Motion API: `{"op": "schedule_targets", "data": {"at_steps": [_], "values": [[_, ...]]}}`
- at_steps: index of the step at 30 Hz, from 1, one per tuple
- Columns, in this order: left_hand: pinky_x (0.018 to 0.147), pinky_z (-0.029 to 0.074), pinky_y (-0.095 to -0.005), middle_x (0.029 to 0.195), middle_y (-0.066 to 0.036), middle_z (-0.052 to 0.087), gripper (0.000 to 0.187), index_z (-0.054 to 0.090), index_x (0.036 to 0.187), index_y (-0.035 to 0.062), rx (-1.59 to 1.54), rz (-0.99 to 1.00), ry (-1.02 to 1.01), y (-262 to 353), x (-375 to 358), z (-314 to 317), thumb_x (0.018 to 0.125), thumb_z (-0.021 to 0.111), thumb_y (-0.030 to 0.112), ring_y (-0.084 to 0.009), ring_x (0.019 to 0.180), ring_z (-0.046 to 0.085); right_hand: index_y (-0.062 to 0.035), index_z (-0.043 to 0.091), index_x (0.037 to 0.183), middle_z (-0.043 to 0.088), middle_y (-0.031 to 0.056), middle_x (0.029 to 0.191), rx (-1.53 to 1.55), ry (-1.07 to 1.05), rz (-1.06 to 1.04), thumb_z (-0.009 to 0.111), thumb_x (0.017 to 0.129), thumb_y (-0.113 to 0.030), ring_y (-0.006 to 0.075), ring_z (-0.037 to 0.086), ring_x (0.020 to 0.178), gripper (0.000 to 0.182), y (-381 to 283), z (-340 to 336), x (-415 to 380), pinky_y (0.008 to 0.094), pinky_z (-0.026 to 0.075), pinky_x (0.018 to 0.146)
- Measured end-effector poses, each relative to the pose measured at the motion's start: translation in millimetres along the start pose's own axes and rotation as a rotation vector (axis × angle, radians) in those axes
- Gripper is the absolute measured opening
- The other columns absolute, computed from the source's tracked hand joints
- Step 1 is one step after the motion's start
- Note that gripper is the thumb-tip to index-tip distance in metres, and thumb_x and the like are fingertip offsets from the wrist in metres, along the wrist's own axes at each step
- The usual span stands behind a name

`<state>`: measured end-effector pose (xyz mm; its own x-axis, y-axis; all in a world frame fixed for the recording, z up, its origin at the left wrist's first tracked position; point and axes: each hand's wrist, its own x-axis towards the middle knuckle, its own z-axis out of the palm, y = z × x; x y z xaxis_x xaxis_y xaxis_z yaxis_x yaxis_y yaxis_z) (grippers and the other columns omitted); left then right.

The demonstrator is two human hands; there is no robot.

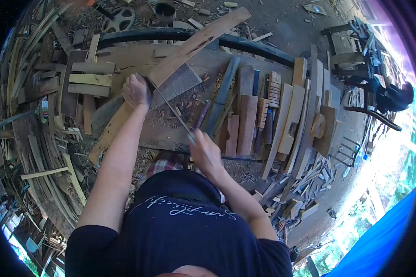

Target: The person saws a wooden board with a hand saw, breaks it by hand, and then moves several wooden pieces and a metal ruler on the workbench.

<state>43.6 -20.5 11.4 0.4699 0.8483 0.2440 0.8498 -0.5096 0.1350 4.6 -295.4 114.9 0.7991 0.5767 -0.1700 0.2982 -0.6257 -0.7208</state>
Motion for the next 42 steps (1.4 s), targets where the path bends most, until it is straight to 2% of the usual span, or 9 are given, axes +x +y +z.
{"op": "schedule_targets", "data": {"at_steps": [5, 7, 11, 14, 18, 29, 30, 34, 42], "values": [[0.075, 0.047, -0.0474, 0.088, -0.007, 0.066, 0.023, 0.064, 0.083, 0.0129, 0.023, -0.038, -0.003, 4, 2, -5, 0.092, 0.050, 0.029, -0.0287, 0.088, 0.063, -0.0045, 0.050, 0.099, 0.063, 0.0233, 0.090, 0.018, -0.036, 0.015, 0.063, 0.091, -0.020, 0.0468, 0.061, 0.083, 0.022, -14, 27, 54, 0.0530, 0.048, 0.067], [0.074, 0.046, -0.0468, 0.088, -0.006, 0.066, 0.022, 0.063, 0.083, 0.0132, 0.013, -0.056, 0.002, 5, 2, -6, 0.092, 0.050, 0.029, -0.0281, 0.087, 0.062, -0.0045, 0.051, 0.102, 0.064, 0.0231, 0.090, 0.014, 0.012, -0.154, 0.063, 0.091, -0.020, 0.0469, 0.061, 0.082, 0.022, -25, -1, 42, 0.0524, 0.048, 0.067], [0.072, 0.045, -0.0455, 0.086, -0.004, 0.065, 0.020, 0.062, 0.081, 0.0148, -0.009, -0.072, -0.011, 8, 4, -7, 0.091, 0.051, 0.029, -0.0270, 0.085, 0.062, -0.0049, 0.053, 0.092, 0.061, 0.0194, 0.088, -0.042, -0.091, 0.124, 0.064, 0.091, -0.023, 0.0420, 0.063, 0.082, 0.022, 9, -48, -59, 0.0487, 0.050, 0.067], [0.072, 0.045, -0.0453, 0.086, -0.004, 0.065, 0.020, 0.061, 0.080, 0.0153, 0.008, -0.027, -0.024, 1, 1, -3, 0.091, 0.052, 0.030, -0.0265, 0.085, 0.062, -0.0047, 0.051, 0.094, 0.061, 0.0204, 0.088, 0.003, -0.090, 0.166, 0.065, 0.090, -0.021, 0.0429, 0.062, 0.082, 0.022, 7, -33, -45, 0.0499, 0.049, 0.066], [0.075, 0.045, -0.0453, 0.088, -0.005, 0.065, 0.020, 0.062, 0.082, 0.0153, 0.036, -0.027, 0.007, 0, 4, 1, 0.091, 0.051, 0.029, -0.0270, 0.087, 0.062, -0.0043, 0.049, 0.092, 0.060, 0.0222, 0.083, 0.039, 0.058, -0.051, 0.065, 0.090, -0.018, 0.0463, 0.059, 0.079, 0.021, 1, 41, 55, 0.0512, 0.046, 0.062], [0.074, 0.046, -0.0461, 0.089, -0.004, 0.066, 0.021, 0.064, 0.083, 0.0162, 0.019, -0.091, -0.035, 6, 4, -7, 0.092, 0.052, 0.030, -0.0267, 0.087, 0.063, -0.0030, 0.049, 0.091, 0.059, 0.0223, 0.079, 0.001, -0.013, 0.080, 0.067, 0.089, -0.016, 0.0464, 0.060, 0.076, 0.022, 11, -35, -51, 0.0500, 0.047, 0.062], [0.073, 0.046, -0.0462, 0.089, -0.004, 0.066, 0.021, 0.064, 0.083, 0.0161, 0.016, -0.063, -0.018, 5, 3, -6, 0.092, 0.051, 0.030, -0.0263, 0.087, 0.063, -0.0053, 0.052, 0.098, 0.061, 0.0204, 0.085, -0.002, -0.016, 0.067, 0.066, 0.090, -0.021, 0.0425, 0.063, 0.077, 0.023, 13, -27, -40, 0.0501, 0.049, 0.063], [0.073, 0.046, -0.0462, 0.089, -0.004, 0.066, 0.021, 0.064, 0.083, 0.0163, 0.050, -0.021, -0.003, -1, 10, 0, 0.092, 0.051, 0.030, -0.0263, 0.087, 0.063, -0.0061, 0.045, 0.095, 0.059, 0.0211, 0.082, 0.029, 0.047, -0.062, 0.066, 0.090, -0.020, 0.0449, 0.060, 0.076, 0.025, 13, 40, 47, 0.0514, 0.048, 0.062], [0.078, 0.045, -0.0462, 0.091, -0.006, 0.066, 0.024, 0.065, 0.086, 0.0123, 0.006, -0.136, -0.093, 9, 5, -13, 0.093, 0.050, 0.030, -0.0283, 0.093, 0.061, -0.0060, 0.045, 0.091, 0.059, 0.0201, 0.083, 0.018, 0.018, -0.070, 0.065, 0.091, -0.019, 0.0427, 0.061, 0.074, 0.024, -12, 4, 25, 0.0507, 0.048, 0.061]]}}
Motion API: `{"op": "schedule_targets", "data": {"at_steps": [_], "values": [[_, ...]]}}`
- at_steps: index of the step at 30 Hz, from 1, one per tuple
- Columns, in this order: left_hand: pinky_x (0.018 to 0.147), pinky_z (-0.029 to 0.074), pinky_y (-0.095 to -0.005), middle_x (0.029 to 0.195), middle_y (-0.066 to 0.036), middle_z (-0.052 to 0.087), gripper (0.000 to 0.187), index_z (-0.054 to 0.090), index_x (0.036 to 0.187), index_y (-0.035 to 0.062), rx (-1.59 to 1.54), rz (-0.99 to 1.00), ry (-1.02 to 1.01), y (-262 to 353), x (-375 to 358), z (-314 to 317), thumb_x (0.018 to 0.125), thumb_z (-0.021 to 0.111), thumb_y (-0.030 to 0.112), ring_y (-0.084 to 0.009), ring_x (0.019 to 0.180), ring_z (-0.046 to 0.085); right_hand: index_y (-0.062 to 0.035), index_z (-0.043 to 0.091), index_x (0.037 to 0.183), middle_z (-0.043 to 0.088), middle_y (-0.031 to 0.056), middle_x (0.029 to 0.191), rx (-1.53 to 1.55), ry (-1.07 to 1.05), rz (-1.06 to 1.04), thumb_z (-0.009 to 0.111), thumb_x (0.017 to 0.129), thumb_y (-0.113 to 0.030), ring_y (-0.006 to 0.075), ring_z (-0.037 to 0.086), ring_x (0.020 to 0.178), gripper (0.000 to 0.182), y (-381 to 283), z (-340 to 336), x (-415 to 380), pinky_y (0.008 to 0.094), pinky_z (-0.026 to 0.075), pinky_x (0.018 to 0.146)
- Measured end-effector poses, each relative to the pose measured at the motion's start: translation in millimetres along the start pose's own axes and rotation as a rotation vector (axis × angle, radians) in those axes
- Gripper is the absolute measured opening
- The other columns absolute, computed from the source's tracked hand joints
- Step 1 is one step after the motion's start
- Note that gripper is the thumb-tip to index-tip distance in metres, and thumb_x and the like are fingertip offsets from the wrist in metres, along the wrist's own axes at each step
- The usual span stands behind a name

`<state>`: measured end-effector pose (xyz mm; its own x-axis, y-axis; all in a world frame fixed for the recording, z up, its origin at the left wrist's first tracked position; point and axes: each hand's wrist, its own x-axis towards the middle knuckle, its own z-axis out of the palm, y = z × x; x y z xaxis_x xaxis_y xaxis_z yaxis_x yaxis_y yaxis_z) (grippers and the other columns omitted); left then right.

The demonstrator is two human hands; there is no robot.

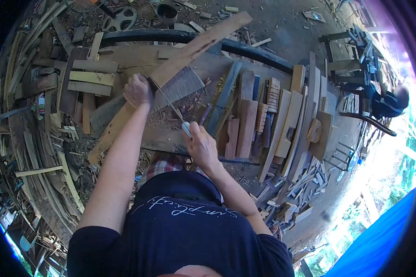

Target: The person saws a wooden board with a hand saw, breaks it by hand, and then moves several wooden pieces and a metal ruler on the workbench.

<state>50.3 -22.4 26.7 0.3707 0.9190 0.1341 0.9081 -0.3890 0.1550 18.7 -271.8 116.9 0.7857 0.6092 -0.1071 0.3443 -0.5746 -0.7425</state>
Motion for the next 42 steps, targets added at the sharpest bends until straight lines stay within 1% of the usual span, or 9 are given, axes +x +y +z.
{"op": "schedule_targets", "data": {"at_steps": [5, 11, 13, 18, 25, 30, 34, 39, 42], "values": [[0.079, 0.045, -0.0453, 0.093, -0.005, 0.064, 0.020, 0.065, 0.087, 0.0133, -0.033, 0.030, -0.045, -5, 0, 3, 0.091, 0.052, 0.028, -0.0271, 0.096, 0.060, -0.0044, 0.044, 0.089, 0.058, 0.0217, 0.077, 0.179, -0.070, 0.085, 0.068, 0.089, -0.020, 0.0457, 0.059, 0.074, 0.028, 55, 26, 6, 0.0478, 0.046, 0.060], [0.079, 0.044, -0.0447, 0.096, -0.005, 0.063, 0.017, 0.065, 0.088, 0.0140, -0.064, 0.033, -0.016, -4, -3, 2, 0.088, 0.054, 0.028, -0.0267, 0.096, 0.059, -0.0059, 0.045, 0.089, 0.057, 0.0209, 0.076, 0.160, 0.081, 0.102, 0.070, 0.088, -0.020, 0.0456, 0.058, 0.072, 0.028, 41, 42, -6, 0.0471, 0.045, 0.059], [0.079, 0.044, -0.0449, 0.096, -0.006, 0.063, 0.018, 0.065, 0.088, 0.0139, -0.083, 0.061, -0.022, -4, -2, 3, 0.088, 0.054, 0.029, -0.0271, 0.095, 0.059, -0.0062, 0.046, 0.089, 0.056, 0.0189, 0.076, 0.013, 0.122, -0.038, 0.068, 0.089, -0.021, 0.0432, 0.058, 0.070, 0.027, 21, 22, -5, 0.0483, 0.045, 0.059], [0.084, 0.045, -0.0485, 0.100, -0.010, 0.065, 0.039, 0.067, 0.092, 0.0142, -0.026, 0.073, -0.043, -2, -9, -9, 0.099, 0.039, 0.039, -0.0328, 0.097, 0.060, -0.0065, 0.047, 0.089, 0.054, 0.0166, 0.077, -0.010, 0.131, -0.016, 0.070, 0.086, -0.019, 0.0407, 0.059, 0.069, 0.026, -6, -11, -15, 0.0477, 0.045, 0.058], [0.085, 0.044, -0.0500, 0.102, -0.011, 0.066, 0.053, 0.068, 0.092, 0.0105, -0.078, 0.203, -0.023, -12, -11, -12, 0.100, 0.034, 0.051, -0.0353, 0.098, 0.060, -0.0044, 0.053, 0.093, 0.056, 0.0166, 0.080, 0.180, 0.504, -0.056, 0.073, 0.085, -0.014, 0.0400, 0.060, 0.069, 0.023, -10, -55, -47, 0.0421, 0.047, 0.058], [0.081, 0.045, -0.0489, 0.096, -0.014, 0.066, 0.062, 0.062, 0.091, 0.0063, -0.068, 0.322, 0.084, -21, -27, -18, 0.093, 0.042, 0.065, -0.0345, 0.095, 0.062, -0.0075, 0.056, 0.099, 0.060, 0.0157, 0.086, -0.225, 0.670, 0.127, 0.071, 0.088, -0.028, 0.0385, 0.063, 0.075, 0.028, 78, -85, -82, 0.0451, 0.050, 0.062], [0.077, 0.047, -0.0491, 0.091, -0.016, 0.066, 0.066, 0.060, 0.089, 0.0050, -0.204, 0.340, -0.048, -24, -30, -23, 0.091, 0.043, 0.068, -0.0347, 0.089, 0.064, -0.0098, 0.053, 0.103, 0.059, 0.0165, 0.086, -0.459, 0.687, 0.387, 0.067, 0.089, -0.036, 0.0388, 0.062, 0.078, 0.033, 134, -88, -112, 0.0488, 0.049, 0.063], [0.080, 0.048, -0.0502, 0.097, -0.020, 0.068, 0.072, 0.066, 0.092, 0.0043, -0.188, 0.265, -0.196, -25, -23, -44, 0.092, 0.035, 0.070, -0.0373, 0.092, 0.065, -0.0113, 0.048, 0.112, 0.056, 0.0177, 0.094, -0.566, 0.620, 0.444, 0.068, 0.087, -0.039, 0.0379, 0.059, 0.088, 0.042, 176, -74, -120, 0.0488, 0.048, 0.070], [0.091, 0.047, -0.0478, 0.109, -0.023, 0.068, 0.080, 0.071, 0.104, 0.0047, -0.164, 0.234, -0.553, -21, -21, -73, 0.093, 0.027, 0.071, -0.0396, 0.110, 0.061, -0.0126, 0.047, 0.122, 0.052, 0.0174, 0.106, -0.611, 0.491, 0.510, 0.073, 0.082, -0.039, 0.0366, 0.053, 0.103, 0.055, 182, -66, -122, 0.0467, 0.044, 0.081]]}}
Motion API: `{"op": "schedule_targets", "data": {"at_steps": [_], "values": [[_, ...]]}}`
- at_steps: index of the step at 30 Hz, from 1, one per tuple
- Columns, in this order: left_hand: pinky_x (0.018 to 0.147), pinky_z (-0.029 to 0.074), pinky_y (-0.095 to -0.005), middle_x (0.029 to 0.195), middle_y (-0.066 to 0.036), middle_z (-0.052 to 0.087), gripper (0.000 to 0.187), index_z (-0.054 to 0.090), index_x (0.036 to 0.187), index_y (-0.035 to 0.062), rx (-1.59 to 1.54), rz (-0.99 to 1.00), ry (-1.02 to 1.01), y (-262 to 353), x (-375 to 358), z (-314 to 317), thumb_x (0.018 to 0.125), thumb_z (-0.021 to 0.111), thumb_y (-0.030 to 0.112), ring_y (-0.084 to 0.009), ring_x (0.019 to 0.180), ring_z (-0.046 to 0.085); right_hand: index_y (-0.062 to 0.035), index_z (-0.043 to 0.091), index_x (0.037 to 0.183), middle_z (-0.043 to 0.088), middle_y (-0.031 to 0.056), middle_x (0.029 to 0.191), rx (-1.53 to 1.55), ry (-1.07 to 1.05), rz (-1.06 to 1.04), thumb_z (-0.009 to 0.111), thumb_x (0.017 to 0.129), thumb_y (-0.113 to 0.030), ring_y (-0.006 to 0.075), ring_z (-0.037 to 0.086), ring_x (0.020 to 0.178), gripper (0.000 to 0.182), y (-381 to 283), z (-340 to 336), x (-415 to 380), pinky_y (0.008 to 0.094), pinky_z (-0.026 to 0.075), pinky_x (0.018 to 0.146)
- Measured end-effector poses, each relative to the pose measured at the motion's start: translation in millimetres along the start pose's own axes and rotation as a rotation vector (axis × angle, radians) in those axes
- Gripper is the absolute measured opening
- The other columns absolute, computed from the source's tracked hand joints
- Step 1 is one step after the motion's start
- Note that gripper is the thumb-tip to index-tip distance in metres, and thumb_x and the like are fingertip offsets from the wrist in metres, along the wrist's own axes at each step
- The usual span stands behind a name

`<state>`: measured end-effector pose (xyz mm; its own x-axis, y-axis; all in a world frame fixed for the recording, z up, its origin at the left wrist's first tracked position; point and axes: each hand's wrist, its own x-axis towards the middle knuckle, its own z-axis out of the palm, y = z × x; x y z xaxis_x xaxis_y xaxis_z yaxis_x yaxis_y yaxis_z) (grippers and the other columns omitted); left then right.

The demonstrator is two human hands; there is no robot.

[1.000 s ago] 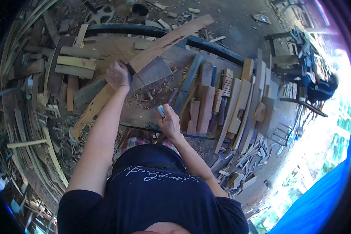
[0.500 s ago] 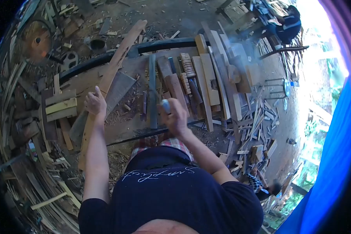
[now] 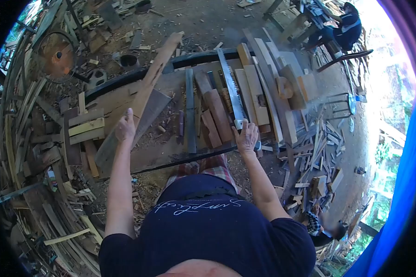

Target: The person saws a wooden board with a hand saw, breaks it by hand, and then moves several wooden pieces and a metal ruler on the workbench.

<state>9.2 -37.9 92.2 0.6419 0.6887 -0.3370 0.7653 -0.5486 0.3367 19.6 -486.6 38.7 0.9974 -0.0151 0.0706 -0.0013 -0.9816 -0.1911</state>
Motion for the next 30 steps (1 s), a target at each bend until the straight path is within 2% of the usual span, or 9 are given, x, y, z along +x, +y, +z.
{"op": "schedule_targets", "data": {"at_steps": [8, 10, 13, 16, 18, 23, 25, 27, 30], "values": [[0.094, 0.046, -0.0440, 0.107, -0.024, 0.069, 0.081, 0.070, 0.110, 0.0008, -0.327, 0.136, -0.269, -8, -35, 7, 0.092, 0.035, 0.072, -0.0364, 0.107, 0.063, -0.0161, 0.046, 0.137, 0.041, 0.0170, 0.137, 0.263, 0.117, -0.595, 0.080, 0.071, -0.041, 0.0374, 0.040, 0.129, 0.078, -131, -111, 35, 0.0514, 0.033, 0.102], [0.070, 0.049, -0.0340, 0.080, -0.012, 0.066, 0.070, 0.069, 0.093, 0.0015, -0.649, 0.085, -0.477, -9, -55, 17, 0.092, 0.046, 0.068, -0.0197, 0.076, 0.064, -0.0174, 0.045, 0.138, 0.041, 0.0166, 0.139, 0.318, 0.161, -0.884, 0.080, 0.068, -0.046, 0.0353, 0.039, 0.131, 0.084, -161, -123, 47, 0.0536, 0.031, 0.103], [0.055, 0.046, -0.0277, 0.070, -0.004, 0.062, 0.061, 0.068, 0.088, 0.0090, -0.608, 0.020, -0.693, -3, -89, 0, 0.093, 0.048, 0.067, -0.0128, 0.061, 0.059, -0.0190, 0.044, 0.139, 0.038, 0.0171, 0.141, 0.184, 0.014, -1.214, 0.079, 0.066, -0.051, 0.0343, 0.035, 0.135, 0.088, -189, -120, 55, 0.0553, 0.029, 0.104], [0.071, 0.049, -0.0306, 0.095, -0.006, 0.067, 0.067, 0.069, 0.108, 0.0060, -0.823, -0.089, -0.989, -2, -120, -20, 0.093, 0.046, 0.067, -0.0146, 0.076, 0.062, -0.0151, 0.057, 0.115, 0.055, 0.0111, 0.110, 0.172, -0.042, -1.344, 0.081, 0.065, -0.043, 0.0282, 0.053, 0.109, 0.062, -198, -103, 66, 0.0453, 0.040, 0.093], [0.065, 0.048, -0.0282, 0.087, -0.003, 0.064, 0.063, 0.068, 0.104, 0.0089, -0.870, -0.110, -1.060, -18, -122, -8, 0.094, 0.045, 0.066, -0.0119, 0.070, 0.059, -0.0127, 0.059, 0.087, 0.056, 0.0023, 0.077, 0.268, -0.020, -1.426, 0.080, 0.063, -0.035, 0.0214, 0.058, 0.079, 0.039, -205, -103, 67, 0.0372, 0.044, 0.078], [0.046, 0.042, -0.0218, 0.063, 0.003, 0.055, 0.051, 0.060, 0.084, 0.0134, -0.962, -0.136, -1.082, -33, -117, -12, 0.096, 0.046, 0.061, -0.0087, 0.047, 0.052, -0.0129, 0.057, 0.083, 0.058, 0.0039, 0.078, 0.237, 0.011, -1.324, 0.078, 0.069, -0.040, 0.0233, 0.060, 0.076, 0.037, -217, -105, 50, 0.0387, 0.045, 0.073], [0.046, 0.042, -0.0216, 0.063, 0.003, 0.054, 0.052, 0.058, 0.083, 0.0129, -1.465, -0.170, -0.807, -37, -106, -39, 0.096, 0.046, 0.062, -0.0093, 0.046, 0.051, -0.0124, 0.056, 0.081, 0.059, 0.0058, 0.075, 0.266, 0.070, -1.224, 0.076, 0.074, -0.043, 0.0252, 0.062, 0.073, 0.037, -221, -106, 43, 0.0399, 0.046, 0.070], [0.048, 0.041, -0.0218, 0.064, 0.002, 0.054, 0.053, 0.057, 0.080, 0.0130, -1.505, 0.001, -0.781, -30, -99, -75, 0.095, 0.046, 0.063, -0.0095, 0.048, 0.049, -0.0090, 0.056, 0.083, 0.061, 0.0126, 0.071, 0.444, -0.087, -0.638, 0.068, 0.084, -0.050, 0.0317, 0.065, 0.069, 0.043, -228, -113, 46, 0.0440, 0.048, 0.066], [0.051, 0.041, -0.0221, 0.065, 0.001, 0.053, 0.056, 0.055, 0.078, 0.0122, -1.570, 0.146, -0.716, -28, -85, -103, 0.094, 0.046, 0.065, -0.0098, 0.051, 0.048, -0.0057, 0.059, 0.089, 0.065, 0.0151, 0.073, 0.498, -0.126, -0.540, 0.062, 0.088, -0.056, 0.0343, 0.067, 0.072, 0.051, -233, -100, 34, 0.0459, 0.049, 0.067]]}}
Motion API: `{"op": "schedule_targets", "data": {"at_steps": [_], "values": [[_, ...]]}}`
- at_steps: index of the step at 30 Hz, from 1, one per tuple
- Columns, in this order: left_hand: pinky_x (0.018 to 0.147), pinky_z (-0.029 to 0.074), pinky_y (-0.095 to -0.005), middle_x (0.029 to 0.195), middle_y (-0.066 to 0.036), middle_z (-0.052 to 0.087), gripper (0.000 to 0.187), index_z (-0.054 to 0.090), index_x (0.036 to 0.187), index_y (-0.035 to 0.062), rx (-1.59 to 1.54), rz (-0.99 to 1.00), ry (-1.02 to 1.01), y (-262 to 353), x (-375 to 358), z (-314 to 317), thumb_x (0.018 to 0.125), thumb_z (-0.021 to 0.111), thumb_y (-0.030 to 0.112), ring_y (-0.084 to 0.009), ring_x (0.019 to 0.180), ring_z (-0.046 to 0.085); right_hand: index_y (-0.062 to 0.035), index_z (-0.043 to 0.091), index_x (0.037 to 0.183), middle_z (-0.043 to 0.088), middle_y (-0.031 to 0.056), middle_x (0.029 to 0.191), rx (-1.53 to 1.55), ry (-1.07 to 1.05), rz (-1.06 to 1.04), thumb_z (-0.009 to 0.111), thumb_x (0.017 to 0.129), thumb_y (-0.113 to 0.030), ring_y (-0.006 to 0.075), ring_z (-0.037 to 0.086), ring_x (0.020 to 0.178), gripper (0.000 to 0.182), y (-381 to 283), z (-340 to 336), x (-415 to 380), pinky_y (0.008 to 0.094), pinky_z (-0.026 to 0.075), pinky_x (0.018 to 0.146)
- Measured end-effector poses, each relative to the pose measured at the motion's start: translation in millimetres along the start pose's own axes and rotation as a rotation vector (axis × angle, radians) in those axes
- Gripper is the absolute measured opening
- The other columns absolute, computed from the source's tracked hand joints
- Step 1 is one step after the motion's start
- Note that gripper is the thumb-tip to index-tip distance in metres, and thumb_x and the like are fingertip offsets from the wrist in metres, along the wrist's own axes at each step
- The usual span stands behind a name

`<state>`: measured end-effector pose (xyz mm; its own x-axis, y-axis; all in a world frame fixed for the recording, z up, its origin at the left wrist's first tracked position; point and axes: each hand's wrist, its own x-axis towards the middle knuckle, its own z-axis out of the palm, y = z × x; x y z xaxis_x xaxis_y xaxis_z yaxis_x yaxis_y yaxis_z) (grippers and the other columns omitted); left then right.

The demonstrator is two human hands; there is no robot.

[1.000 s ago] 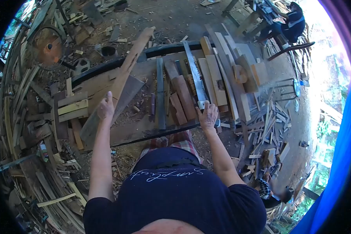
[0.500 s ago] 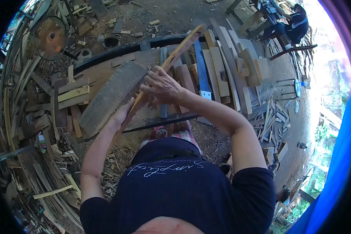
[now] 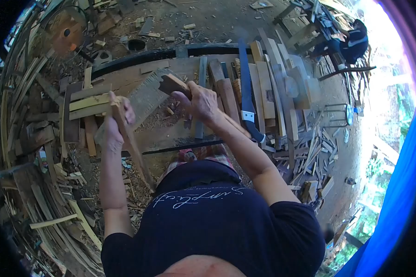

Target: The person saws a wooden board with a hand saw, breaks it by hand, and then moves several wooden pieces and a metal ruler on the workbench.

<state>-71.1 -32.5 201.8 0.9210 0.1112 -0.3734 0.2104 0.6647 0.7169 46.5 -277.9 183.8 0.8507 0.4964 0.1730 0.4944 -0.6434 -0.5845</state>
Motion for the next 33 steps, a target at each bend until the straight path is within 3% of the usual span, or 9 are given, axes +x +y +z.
{"op": "schedule_targets", "data": {"at_steps": [5, 11, 12, 16, 20, 23, 25, 29, 33], "values": [[0.052, 0.042, -0.0220, 0.071, 0.000, 0.057, 0.058, 0.057, 0.081, 0.0129, -0.005, 0.092, 0.042, 24, 24, 9, 0.092, 0.045, 0.068, -0.0096, 0.055, 0.050, -0.0053, 0.060, 0.094, 0.064, 0.0201, 0.077, 0.195, 0.029, 0.141, 0.061, 0.089, -0.053, 0.0404, 0.065, 0.076, 0.048, -25, -8, 11, 0.0474, 0.049, 0.068], [0.053, 0.044, -0.0227, 0.091, -0.001, 0.063, 0.058, 0.059, 0.084, 0.0145, 0.070, 0.143, 0.112, 30, 48, 68, 0.091, 0.043, 0.070, -0.0077, 0.075, 0.055, -0.0042, 0.060, 0.092, 0.063, 0.0216, 0.080, 0.594, 0.109, 0.149, 0.062, 0.090, -0.050, 0.0398, 0.064, 0.076, 0.046, -54, -11, 17, 0.0452, 0.049, 0.068], [0.061, 0.051, -0.0275, 0.094, -0.003, 0.064, 0.061, 0.059, 0.083, 0.0122, 0.040, 0.176, 0.074, 29, 54, 75, 0.090, 0.043, 0.071, -0.0119, 0.081, 0.059, -0.0032, 0.058, 0.094, 0.063, 0.0224, 0.081, 0.638, 0.079, 0.123, 0.059, 0.092, -0.050, 0.0402, 0.064, 0.078, 0.047, -56, -13, 15, 0.0452, 0.049, 0.070], [0.077, 0.054, -0.0340, 0.096, -0.005, 0.065, 0.063, 0.059, 0.088, 0.0092, -0.163, 0.174, -0.093, 18, 73, 110, 0.090, 0.044, 0.070, -0.0165, 0.088, 0.063, -0.0006, 0.049, 0.104, 0.062, 0.0256, 0.084, 0.764, 0.178, 0.127, 0.048, 0.097, -0.053, 0.0423, 0.062, 0.084, 0.053, -65, -30, 7, 0.0455, 0.047, 0.077], [0.105, 0.043, -0.0414, 0.126, -0.017, 0.055, 0.099, 0.044, 0.135, 0.0022, -0.135, 0.250, -0.189, 11, 65, 172, 0.081, 0.033, 0.085, -0.0271, 0.119, 0.052, -0.0002, 0.045, 0.110, 0.061, 0.0252, 0.090, 0.769, 0.289, 0.120, 0.044, 0.098, -0.053, 0.0404, 0.061, 0.089, 0.054, -51, -55, 3, 0.0449, 0.046, 0.082], [0.104, 0.046, -0.0445, 0.131, -0.023, 0.053, 0.106, 0.034, 0.143, 0.0017, -0.166, 0.405, -0.467, -1, 58, 216, 0.077, 0.046, 0.083, -0.0313, 0.116, 0.057, -0.0007, 0.046, 0.109, 0.059, 0.0237, 0.099, 0.841, 0.388, 0.103, 0.041, 0.100, -0.052, 0.0370, 0.060, 0.095, 0.052, -39, -86, 0, 0.0421, 0.045, 0.084], [0.105, 0.042, -0.0413, 0.124, -0.020, 0.054, 0.114, 0.036, 0.141, 0.0002, -0.003, 0.473, -0.418, -11, 47, 250, 0.072, 0.036, 0.091, -0.0265, 0.121, 0.050, -0.0009, 0.046, 0.109, 0.056, 0.0208, 0.106, 0.879, 0.456, 0.083, 0.038, 0.102, -0.049, 0.0314, 0.056, 0.100, 0.050, -29, -102, -5, 0.0386, 0.043, 0.088], [0.098, 0.048, -0.0390, 0.115, -0.014, 0.056, 0.107, 0.035, 0.140, 0.0016, 0.140, 0.546, -0.562, -42, 57, 284, 0.073, 0.052, 0.085, -0.0243, 0.105, 0.058, -0.0012, 0.046, 0.108, 0.052, 0.0174, 0.106, 0.929, 0.622, 0.006, 0.034, 0.104, -0.047, 0.0263, 0.052, 0.101, 0.048, 1, -122, -16, 0.0362, 0.041, 0.090], [0.090, 0.052, -0.0336, 0.107, -0.009, 0.056, 0.093, 0.042, 0.132, 0.0025, 0.236, 0.570, -0.525, -71, 59, 322, 0.080, 0.054, 0.078, -0.0196, 0.100, 0.060, -0.0016, 0.046, 0.114, 0.052, 0.0132, 0.109, 1.078, 0.472, 0.087, 0.032, 0.104, -0.048, 0.0215, 0.051, 0.105, 0.050, 44, -156, -48, 0.0332, 0.040, 0.093]]}}
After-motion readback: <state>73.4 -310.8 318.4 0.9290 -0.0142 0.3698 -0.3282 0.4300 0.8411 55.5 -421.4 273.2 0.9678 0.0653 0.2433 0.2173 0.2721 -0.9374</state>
